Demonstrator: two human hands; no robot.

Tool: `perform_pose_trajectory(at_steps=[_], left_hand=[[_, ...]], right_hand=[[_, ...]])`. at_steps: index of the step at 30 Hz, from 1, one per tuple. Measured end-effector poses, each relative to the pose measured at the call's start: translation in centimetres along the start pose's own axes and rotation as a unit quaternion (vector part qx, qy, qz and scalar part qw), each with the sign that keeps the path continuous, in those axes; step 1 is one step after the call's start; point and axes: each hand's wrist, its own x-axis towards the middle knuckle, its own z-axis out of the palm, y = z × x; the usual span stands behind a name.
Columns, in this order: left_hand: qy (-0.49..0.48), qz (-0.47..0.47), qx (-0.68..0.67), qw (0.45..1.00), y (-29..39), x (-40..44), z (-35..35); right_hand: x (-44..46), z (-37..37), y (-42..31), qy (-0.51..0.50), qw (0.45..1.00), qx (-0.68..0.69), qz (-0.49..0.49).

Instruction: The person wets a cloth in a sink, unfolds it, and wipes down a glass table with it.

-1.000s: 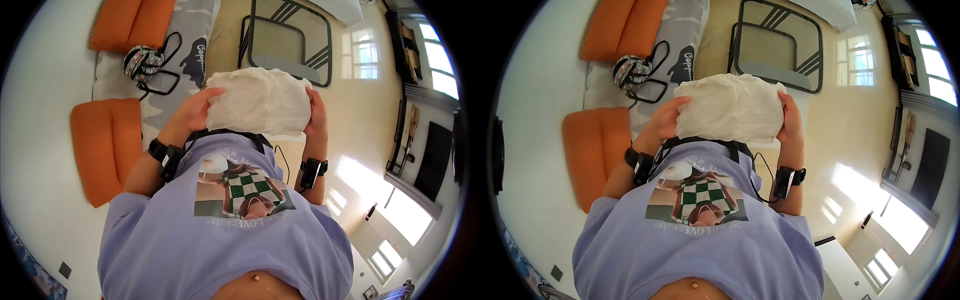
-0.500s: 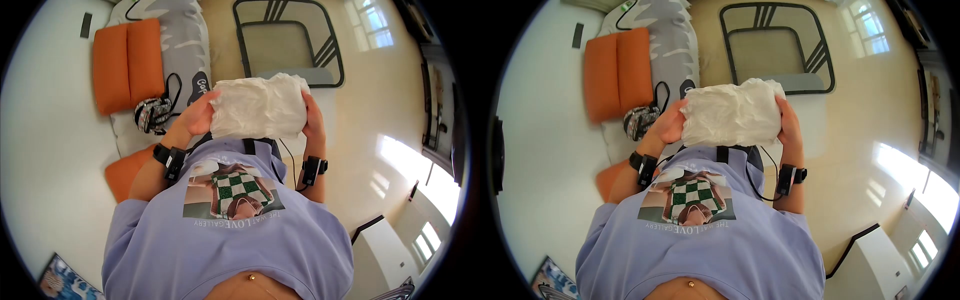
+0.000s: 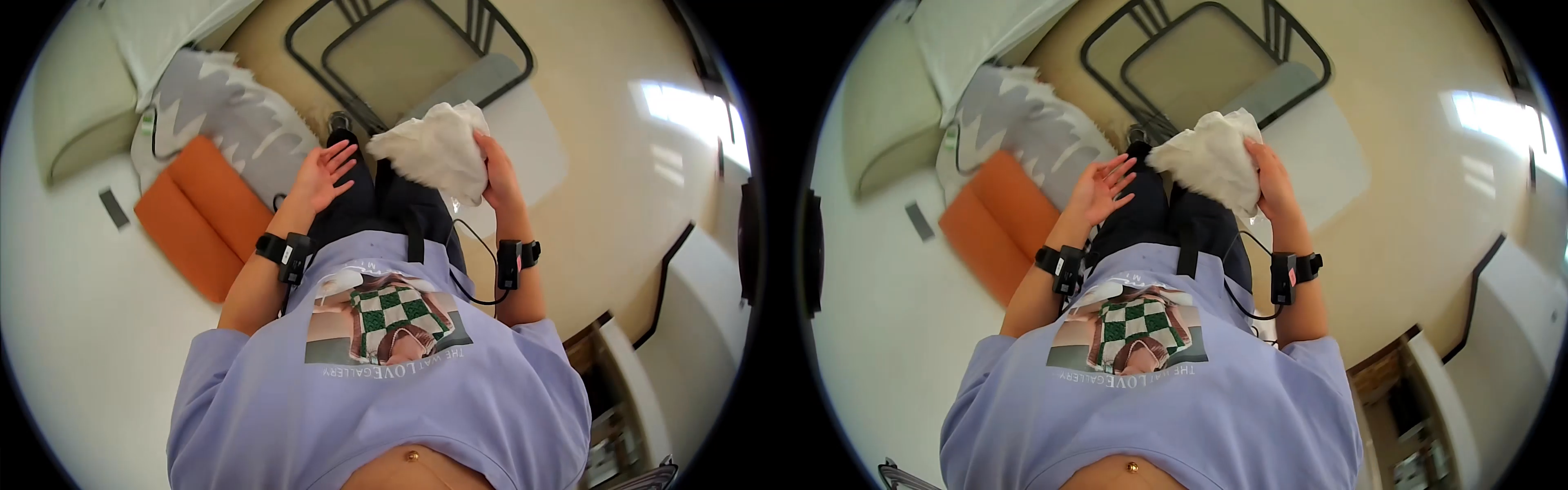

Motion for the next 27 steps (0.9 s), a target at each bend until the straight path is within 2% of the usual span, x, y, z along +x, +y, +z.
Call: perform_pose_trajectory(at_steps=[2,4,5,6,7,8,10,11,12,14,16,19,22,24,26,27], left_hand=[[0.007,-0.033,0.038,0.999,2.2,1.5,1.4],[0.000,-0.046,0.108,0.993,4.2,3.5,2.7],[-0.007,-0.062,0.131,0.989,5.2,4.4,3.5],[-0.017,-0.072,0.161,0.984,6.3,5.6,4.1],[-0.024,-0.084,0.188,0.978,7.1,6.8,4.8],[-0.023,-0.103,0.201,0.974,7.4,6.8,5.3],[-0.059,-0.103,0.283,0.952,8.8,8.9,6.7],[-0.063,-0.111,0.297,0.946,8.9,9.6,6.5],[-0.065,-0.111,0.302,0.944,9.0,10.3,6.1],[-0.060,-0.122,0.313,0.940,9.0,12.2,4.7],[-0.051,-0.158,0.311,0.936,8.7,13.2,2.6],[-0.033,-0.210,0.319,0.923,7.3,14.2,-1.2],[0.008,-0.258,0.316,0.913,5.1,14.9,-3.7],[0.021,-0.269,0.321,0.908,4.6,15.3,-5.6],[0.029,-0.273,0.316,0.908,4.1,15.5,-6.8],[0.034,-0.270,0.308,0.912,3.9,15.7,-7.2]], right_hand=[[0.0,-0.8,-0.3,0.009,0.999,0.014,-0.036],[0.4,-1.0,-1.0,0.071,0.980,-0.138,-0.126],[0.5,-1.1,-1.5,0.095,0.980,-0.119,-0.127],[1.0,-1.1,-2.0,0.136,0.934,-0.273,-0.183],[1.8,-1.5,-2.0,0.171,0.862,-0.423,-0.222],[1.8,-1.5,-1.5,0.185,0.867,-0.413,-0.207],[4.8,-1.5,0.5,0.220,0.742,-0.539,-0.332],[6.3,-1.5,2.9,0.225,0.722,-0.568,-0.326],[7.7,-1.0,5.1,0.237,0.727,-0.561,-0.319],[11.4,0.4,9.1,0.213,0.695,-0.637,-0.255],[14.4,1.9,13.8,0.203,0.694,-0.644,-0.250],[17.3,4.2,19.9,0.204,0.722,-0.605,-0.266],[18.0,4.9,24.3,0.185,0.747,-0.596,-0.231],[18.0,6.3,26.0,0.181,0.774,-0.567,-0.216],[17.2,7.8,26.4,0.153,0.844,-0.498,-0.127],[16.7,8.5,26.3,0.145,0.873,-0.435,-0.165]])
